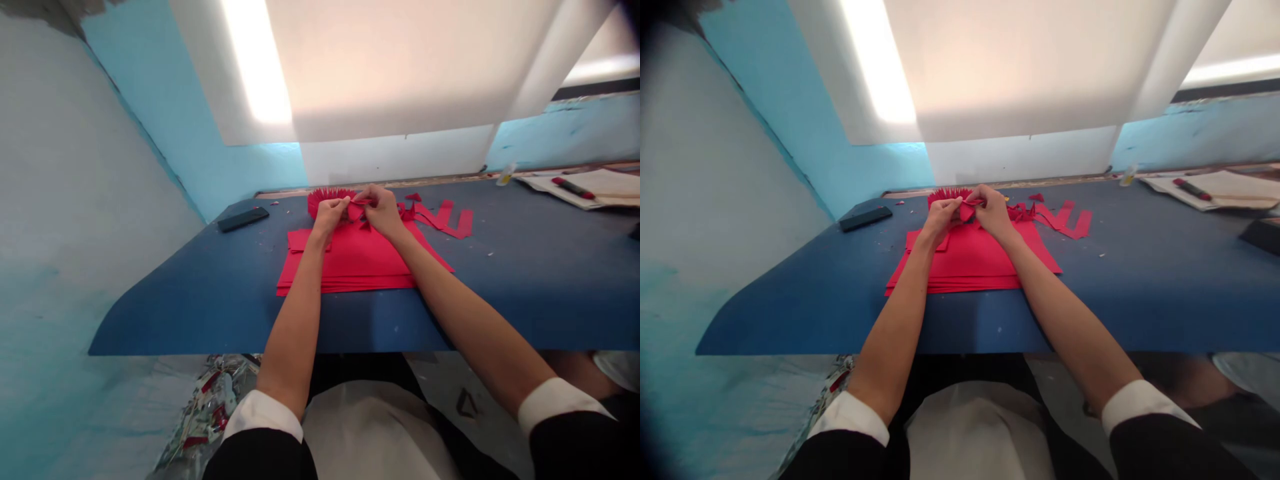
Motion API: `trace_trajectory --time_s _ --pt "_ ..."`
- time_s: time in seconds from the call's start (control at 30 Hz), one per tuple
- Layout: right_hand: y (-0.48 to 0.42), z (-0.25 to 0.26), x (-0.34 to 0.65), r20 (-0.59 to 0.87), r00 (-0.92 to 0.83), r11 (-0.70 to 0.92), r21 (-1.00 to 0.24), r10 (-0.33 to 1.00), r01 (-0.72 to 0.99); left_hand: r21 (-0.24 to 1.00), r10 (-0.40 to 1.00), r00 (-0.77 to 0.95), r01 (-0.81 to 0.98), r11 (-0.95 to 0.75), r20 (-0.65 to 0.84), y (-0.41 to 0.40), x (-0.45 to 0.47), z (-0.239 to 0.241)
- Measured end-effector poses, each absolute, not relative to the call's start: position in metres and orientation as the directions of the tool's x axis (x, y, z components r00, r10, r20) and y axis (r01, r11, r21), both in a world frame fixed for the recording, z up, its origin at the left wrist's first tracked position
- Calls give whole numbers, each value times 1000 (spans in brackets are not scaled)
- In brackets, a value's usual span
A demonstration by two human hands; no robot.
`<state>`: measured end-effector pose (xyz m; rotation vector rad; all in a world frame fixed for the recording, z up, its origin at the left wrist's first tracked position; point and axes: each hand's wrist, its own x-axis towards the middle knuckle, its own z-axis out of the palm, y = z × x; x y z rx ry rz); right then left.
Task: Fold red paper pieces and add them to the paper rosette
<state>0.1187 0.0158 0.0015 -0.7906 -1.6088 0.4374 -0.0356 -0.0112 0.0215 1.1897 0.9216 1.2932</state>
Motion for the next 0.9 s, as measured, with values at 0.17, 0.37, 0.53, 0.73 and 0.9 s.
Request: trace_trajectory --time_s 0.17,0.37,0.53,0.73,0.9 --pt "20 2 119 673 11 654 -721 739 228 968 979 91 -192 -162 181 -5 -36 19" --pt "22 2 118 441 96 444 -896 892 -6 952 958 -62 -110 -287 282 4 -34 17" --pt "20 1 115 478 55 474 -878 877 64 941 943 -63 -72 -331 327 2 -34 17" --pt "20 1 112 467 101 468 -883 878 19 959 963 22 -108 -263 267 -4 -32 20" --pt "18 3 111 495 128 493 -869 860 45 962 968 47 -132 -237 245 -6 -31 20"
